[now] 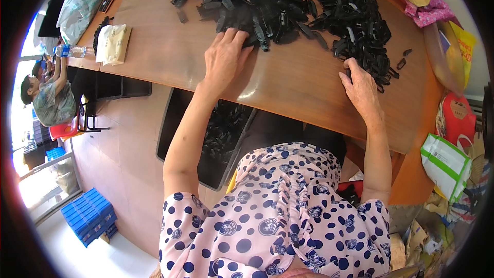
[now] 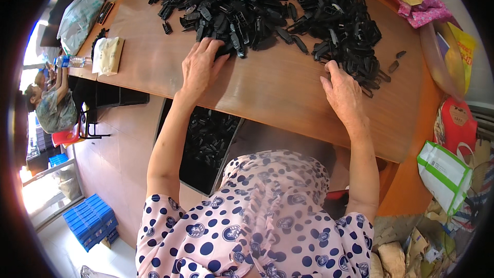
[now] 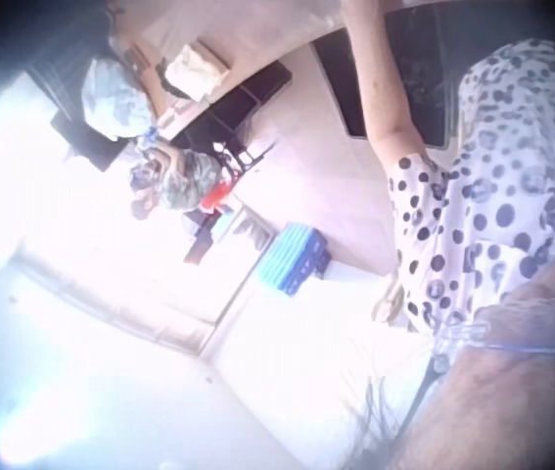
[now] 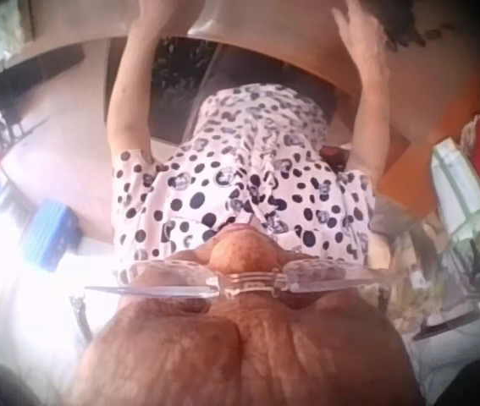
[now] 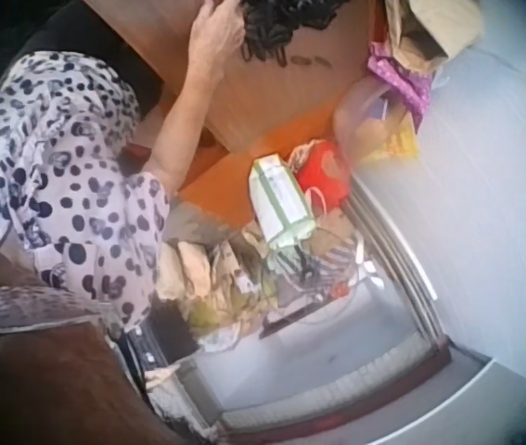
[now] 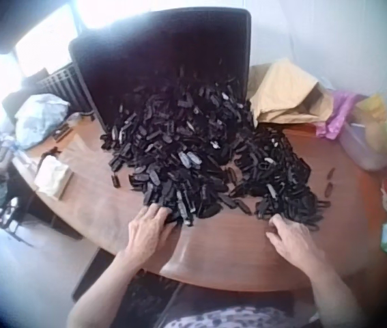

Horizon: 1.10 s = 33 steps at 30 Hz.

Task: The person assembles plastic components by hand, picking pieces from piles on the table, fitting them together, and dropping the assembled parts into a container below.

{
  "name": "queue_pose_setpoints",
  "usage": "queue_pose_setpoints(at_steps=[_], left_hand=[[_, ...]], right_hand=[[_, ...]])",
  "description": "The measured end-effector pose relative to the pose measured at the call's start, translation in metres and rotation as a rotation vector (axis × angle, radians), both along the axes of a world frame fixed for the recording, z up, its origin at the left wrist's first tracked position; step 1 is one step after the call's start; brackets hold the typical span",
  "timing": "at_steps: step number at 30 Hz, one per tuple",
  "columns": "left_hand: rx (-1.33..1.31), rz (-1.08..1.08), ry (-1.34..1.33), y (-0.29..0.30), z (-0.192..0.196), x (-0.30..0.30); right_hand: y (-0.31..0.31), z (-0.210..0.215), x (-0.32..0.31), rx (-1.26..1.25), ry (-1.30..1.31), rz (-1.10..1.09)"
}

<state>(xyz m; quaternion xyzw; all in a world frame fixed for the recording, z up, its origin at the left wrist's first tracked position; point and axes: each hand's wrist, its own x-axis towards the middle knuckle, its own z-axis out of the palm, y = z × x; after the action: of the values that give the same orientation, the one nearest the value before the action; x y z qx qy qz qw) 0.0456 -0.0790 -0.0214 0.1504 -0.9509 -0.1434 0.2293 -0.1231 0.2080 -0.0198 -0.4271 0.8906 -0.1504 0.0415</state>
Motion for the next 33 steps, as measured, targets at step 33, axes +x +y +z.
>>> queue_pose_setpoints(at_steps=[33], left_hand=[[1.359,-0.416,0.028,0.144,0.017,0.008]], right_hand=[[0.029,0.026,0.062,-0.880,-1.730,0.089]])
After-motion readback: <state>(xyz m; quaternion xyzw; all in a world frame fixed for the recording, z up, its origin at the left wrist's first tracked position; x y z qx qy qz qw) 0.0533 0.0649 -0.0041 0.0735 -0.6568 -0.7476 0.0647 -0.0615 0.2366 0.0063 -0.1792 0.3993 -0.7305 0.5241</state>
